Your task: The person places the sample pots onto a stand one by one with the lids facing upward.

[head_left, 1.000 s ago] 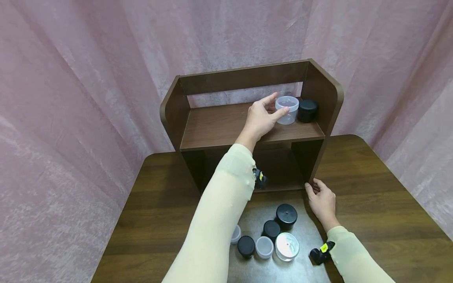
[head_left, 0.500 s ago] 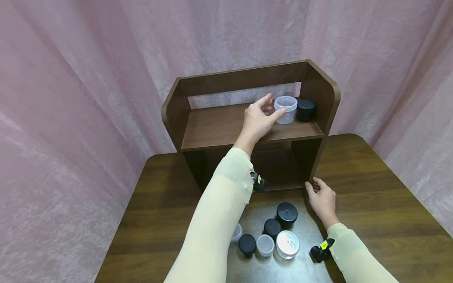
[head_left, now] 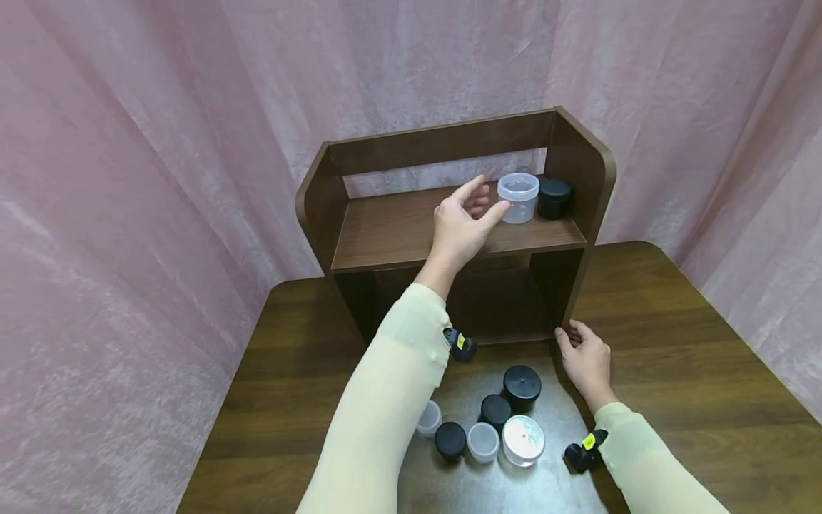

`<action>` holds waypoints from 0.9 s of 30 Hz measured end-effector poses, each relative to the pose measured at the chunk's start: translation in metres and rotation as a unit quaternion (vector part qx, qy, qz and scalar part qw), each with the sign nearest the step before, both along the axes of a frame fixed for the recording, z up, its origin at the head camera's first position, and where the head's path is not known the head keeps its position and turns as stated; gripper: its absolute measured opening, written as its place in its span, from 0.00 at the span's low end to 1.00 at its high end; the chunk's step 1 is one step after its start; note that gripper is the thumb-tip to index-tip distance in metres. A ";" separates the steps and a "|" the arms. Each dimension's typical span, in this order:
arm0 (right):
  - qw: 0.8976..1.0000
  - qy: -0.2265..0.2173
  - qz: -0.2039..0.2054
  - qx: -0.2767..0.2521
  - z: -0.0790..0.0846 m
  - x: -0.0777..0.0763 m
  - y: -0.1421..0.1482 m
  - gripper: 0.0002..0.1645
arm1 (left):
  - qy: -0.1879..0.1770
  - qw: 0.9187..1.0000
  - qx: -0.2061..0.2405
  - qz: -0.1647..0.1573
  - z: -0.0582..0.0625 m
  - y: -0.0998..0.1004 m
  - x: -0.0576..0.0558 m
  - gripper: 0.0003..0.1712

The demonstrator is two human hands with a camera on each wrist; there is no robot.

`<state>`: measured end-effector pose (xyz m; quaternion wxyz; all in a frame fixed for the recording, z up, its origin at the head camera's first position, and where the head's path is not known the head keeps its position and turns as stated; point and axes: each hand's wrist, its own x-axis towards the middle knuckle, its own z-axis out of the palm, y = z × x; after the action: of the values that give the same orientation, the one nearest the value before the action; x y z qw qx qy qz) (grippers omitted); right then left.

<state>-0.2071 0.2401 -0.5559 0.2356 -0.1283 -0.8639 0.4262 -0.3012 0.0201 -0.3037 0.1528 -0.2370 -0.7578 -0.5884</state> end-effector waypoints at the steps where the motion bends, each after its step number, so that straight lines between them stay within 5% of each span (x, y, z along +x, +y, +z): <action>1: 1.000 -0.001 -0.001 0.000 0.000 0.000 0.000 0.23 | 0.006 1.000 0.002 -0.002 -0.001 -0.001 0.001 0.33; 16: 1.000 0.005 0.002 -0.005 0.001 -0.005 -0.004 0.24 | 0.061 0.996 -0.039 -0.061 -0.013 -0.018 0.023 0.28; 27: 1.000 0.008 -0.003 0.000 -0.002 -0.005 -0.009 0.22 | 0.105 0.986 -0.059 -0.118 -0.030 -0.040 0.059 0.20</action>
<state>-0.2119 0.2316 -0.5577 0.2437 -0.1272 -0.8615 0.4269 -0.2423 -0.0199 -0.3340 0.1471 -0.3939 -0.7377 -0.5281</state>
